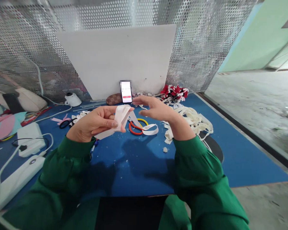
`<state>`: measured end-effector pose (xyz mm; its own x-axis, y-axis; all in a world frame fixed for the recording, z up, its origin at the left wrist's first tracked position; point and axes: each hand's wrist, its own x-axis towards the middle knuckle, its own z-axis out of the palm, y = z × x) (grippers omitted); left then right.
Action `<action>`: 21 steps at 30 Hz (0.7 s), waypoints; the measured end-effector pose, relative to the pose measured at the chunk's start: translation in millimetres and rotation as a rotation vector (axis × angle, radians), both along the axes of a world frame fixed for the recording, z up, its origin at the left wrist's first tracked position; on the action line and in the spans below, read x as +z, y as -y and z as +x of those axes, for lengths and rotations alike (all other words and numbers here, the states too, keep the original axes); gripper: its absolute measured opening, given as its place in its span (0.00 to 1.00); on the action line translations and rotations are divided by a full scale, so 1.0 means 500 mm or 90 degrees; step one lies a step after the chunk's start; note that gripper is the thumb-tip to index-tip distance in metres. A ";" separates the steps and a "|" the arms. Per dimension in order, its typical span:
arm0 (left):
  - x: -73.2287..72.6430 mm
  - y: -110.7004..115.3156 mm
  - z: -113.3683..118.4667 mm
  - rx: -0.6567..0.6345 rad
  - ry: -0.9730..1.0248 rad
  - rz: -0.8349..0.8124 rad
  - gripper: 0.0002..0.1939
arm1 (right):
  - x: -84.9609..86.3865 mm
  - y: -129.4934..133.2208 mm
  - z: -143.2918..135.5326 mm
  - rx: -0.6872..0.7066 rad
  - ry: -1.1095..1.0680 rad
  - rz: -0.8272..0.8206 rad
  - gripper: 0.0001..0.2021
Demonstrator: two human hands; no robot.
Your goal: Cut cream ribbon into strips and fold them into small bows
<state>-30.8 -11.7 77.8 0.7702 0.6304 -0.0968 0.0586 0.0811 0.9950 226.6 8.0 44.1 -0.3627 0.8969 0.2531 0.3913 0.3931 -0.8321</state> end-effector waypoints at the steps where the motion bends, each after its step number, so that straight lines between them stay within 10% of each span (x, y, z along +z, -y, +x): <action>1: 0.001 0.001 -0.001 0.007 0.001 -0.003 0.35 | 0.007 0.012 -0.010 0.106 -0.019 0.043 0.29; 6: 0.000 0.002 -0.004 0.001 0.021 -0.017 0.36 | 0.000 0.033 -0.074 -0.043 -0.064 0.250 0.11; 21: 0.006 0.009 -0.004 -0.003 0.058 -0.052 0.34 | -0.041 0.019 -0.086 -0.355 0.098 0.619 0.09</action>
